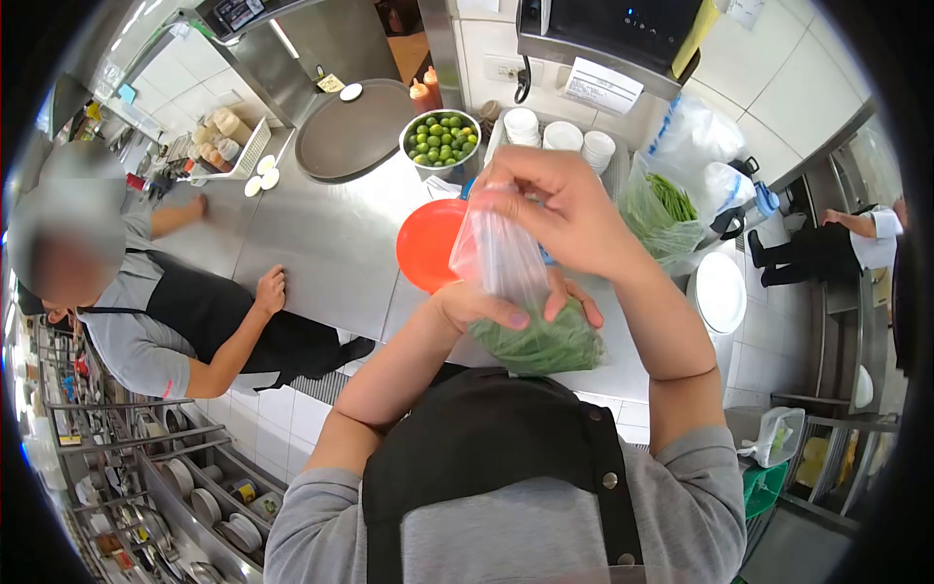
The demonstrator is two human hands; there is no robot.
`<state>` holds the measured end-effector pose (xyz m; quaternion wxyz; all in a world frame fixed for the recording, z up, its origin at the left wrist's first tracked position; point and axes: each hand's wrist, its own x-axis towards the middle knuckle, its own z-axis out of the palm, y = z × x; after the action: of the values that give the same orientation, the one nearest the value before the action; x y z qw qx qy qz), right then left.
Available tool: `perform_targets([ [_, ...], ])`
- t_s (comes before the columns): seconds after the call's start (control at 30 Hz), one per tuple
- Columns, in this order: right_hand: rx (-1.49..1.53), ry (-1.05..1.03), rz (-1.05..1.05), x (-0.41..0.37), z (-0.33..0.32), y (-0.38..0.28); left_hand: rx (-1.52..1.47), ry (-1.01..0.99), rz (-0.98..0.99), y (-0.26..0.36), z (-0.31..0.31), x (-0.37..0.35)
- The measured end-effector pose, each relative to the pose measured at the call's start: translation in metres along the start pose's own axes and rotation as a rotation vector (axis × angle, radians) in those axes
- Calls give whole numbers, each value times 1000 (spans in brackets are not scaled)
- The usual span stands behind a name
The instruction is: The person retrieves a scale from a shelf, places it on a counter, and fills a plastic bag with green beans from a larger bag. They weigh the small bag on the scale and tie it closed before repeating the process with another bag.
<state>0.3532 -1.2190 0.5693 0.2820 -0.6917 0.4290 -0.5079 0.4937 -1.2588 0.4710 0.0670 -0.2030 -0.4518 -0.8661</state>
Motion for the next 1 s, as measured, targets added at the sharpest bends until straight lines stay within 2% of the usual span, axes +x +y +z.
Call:
perform_targets([
  [0.07, 38, 63, 2, -2, 2, 15, -281, 94, -68, -12, 8, -8],
  [0.17, 68, 80, 162, -13, -3, 23, -222, 97, -33, -15, -3, -23],
  [0.27, -107, 58, 173, -21, -4, 30, -210, 290, -113, -16, -13, -40],
  [0.37, -370, -29, 78, -31, -20, 20, -251, 383, -187, -10, -15, -54],
  [0.47, -654, 41, -216, -34, -22, -15, -128, 490, -361, -7, -12, -65],
  [0.57, -571, -181, -108, -44, 3, -13, 198, 383, -526, -11, -9, -59],
  [0.67, -452, -561, 228, -55, 16, 16, 125, 161, -556, -41, -31, -59],
  [0.77, -219, -719, 256, -44, 3, 33, 4, 442, -626, -35, 3, -47],
  [0.87, 11, -440, 205, -45, -22, 28, -362, 318, -512, -41, -3, -60],
  [0.97, 89, -306, 350, -56, -26, 47, -420, 320, -578, -38, -2, -60],
  [1.0, 14, -145, 280, -57, -25, 44, -379, 341, -605, -37, -3, -60],
])
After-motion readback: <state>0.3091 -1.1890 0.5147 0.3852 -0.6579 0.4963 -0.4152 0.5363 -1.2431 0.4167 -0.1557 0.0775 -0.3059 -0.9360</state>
